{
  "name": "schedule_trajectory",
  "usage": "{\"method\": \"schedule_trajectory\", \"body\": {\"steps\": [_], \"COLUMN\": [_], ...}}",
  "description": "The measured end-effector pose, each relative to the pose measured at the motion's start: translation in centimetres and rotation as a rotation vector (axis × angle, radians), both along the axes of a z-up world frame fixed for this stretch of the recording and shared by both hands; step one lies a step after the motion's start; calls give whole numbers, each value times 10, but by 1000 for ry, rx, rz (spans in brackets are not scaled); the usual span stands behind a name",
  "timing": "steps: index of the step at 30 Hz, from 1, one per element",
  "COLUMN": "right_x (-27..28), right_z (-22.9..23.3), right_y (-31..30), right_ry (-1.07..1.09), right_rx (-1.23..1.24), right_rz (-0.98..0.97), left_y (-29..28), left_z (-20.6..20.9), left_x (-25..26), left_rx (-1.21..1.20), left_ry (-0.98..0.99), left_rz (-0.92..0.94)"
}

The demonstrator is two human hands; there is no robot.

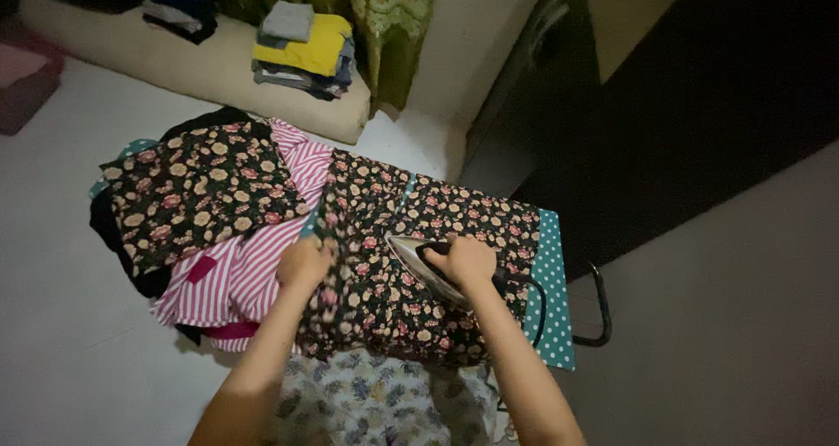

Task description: The person irons a floral patterned dress on an ironing board and then folds the dress by hand before placing it on top of a stack of other garments.

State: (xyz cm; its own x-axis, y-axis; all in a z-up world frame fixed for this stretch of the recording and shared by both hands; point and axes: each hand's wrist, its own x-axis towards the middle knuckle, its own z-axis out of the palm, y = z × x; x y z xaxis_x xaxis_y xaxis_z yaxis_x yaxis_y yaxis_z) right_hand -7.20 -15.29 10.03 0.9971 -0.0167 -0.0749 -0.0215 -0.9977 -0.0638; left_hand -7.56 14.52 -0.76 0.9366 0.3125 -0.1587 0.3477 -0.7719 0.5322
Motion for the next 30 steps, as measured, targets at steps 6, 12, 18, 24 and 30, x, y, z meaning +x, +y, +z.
{"method": "schedule_trajectory", "body": {"steps": [6, 12, 18, 24, 30], "right_x": [-13, -47, -18, 5, -50], "right_z": [-7, -22, -26, -16, -16], "right_y": [-6, 1, 20, 29, 29], "right_ry": [21, -68, -15, 44, 162], "right_rx": [-37, -60, -25, -53, -24], "right_rz": [140, 485, 154, -5, 218], "left_y": [29, 33, 36, 43, 31], "left_z": [-45, -60, -62, -48, -13], "left_x": [4, 12, 10, 2, -16], "left_rx": [-227, -259, -865, -601, -270], "left_ry": [-426, -491, -295, -304, -333], "left_rz": [164, 180, 298, 202, 211]}}
